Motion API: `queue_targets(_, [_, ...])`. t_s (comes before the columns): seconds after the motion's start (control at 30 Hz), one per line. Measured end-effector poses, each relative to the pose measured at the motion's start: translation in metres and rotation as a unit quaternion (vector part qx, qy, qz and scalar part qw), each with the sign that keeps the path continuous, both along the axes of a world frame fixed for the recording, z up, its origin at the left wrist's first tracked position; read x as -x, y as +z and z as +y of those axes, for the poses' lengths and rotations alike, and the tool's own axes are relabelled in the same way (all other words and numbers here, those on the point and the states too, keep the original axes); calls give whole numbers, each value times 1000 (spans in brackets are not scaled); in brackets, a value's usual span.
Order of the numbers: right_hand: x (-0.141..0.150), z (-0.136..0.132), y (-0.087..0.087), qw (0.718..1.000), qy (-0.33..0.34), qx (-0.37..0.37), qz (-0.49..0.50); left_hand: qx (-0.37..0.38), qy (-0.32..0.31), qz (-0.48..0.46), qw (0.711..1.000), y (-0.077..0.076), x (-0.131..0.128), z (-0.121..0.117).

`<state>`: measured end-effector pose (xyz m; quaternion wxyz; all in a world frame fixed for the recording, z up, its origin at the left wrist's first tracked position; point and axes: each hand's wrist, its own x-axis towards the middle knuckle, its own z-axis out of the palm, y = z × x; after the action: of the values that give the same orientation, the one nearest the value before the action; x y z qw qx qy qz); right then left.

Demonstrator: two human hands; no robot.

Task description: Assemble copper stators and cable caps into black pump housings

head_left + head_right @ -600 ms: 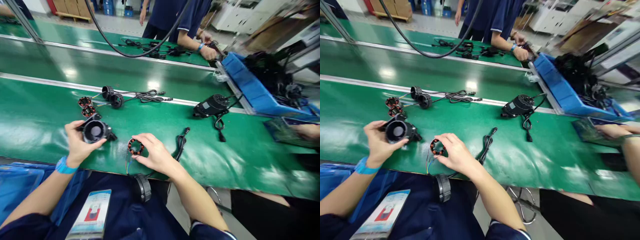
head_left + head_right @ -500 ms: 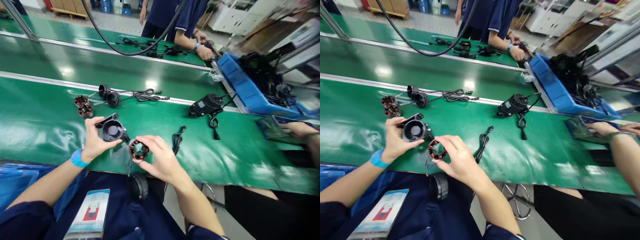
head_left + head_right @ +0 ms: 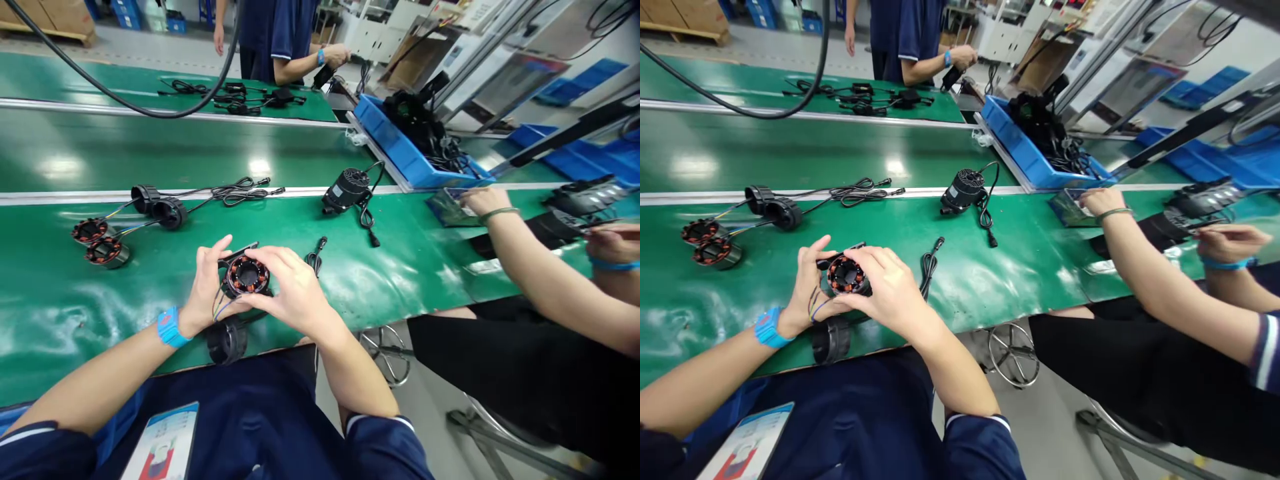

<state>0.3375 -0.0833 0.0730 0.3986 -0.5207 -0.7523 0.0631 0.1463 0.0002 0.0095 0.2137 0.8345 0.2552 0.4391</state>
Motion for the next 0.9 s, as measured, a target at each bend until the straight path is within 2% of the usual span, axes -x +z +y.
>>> queue_targets(0.1, [-1,-1,5,998,47,43,1,9,9,11,1000,-1,1,1])
queue_targets(0.3, [9,-7,2,996,-76,19,-44,28,-20,6,999,-2,1,3])
queue_targets(0.43, [-2,-6,2,998,-14,41,-50,34,0,18,999,3,-2,4])
queue_targets(0.53, [-8,-5,2,997,-19,70,-37,36,-9,21,999,5,-4,7])
queue_targets(0.73, [0,1,-3,1000,17,24,9,41,-30,17,999,1,-3,11])
queue_targets(0.8, [2,3,-6,999,15,28,35,38,-38,16,998,2,-3,12])
queue_targets(0.9, [4,4,-13,995,-43,36,79,40,-47,25,998,4,-5,13])
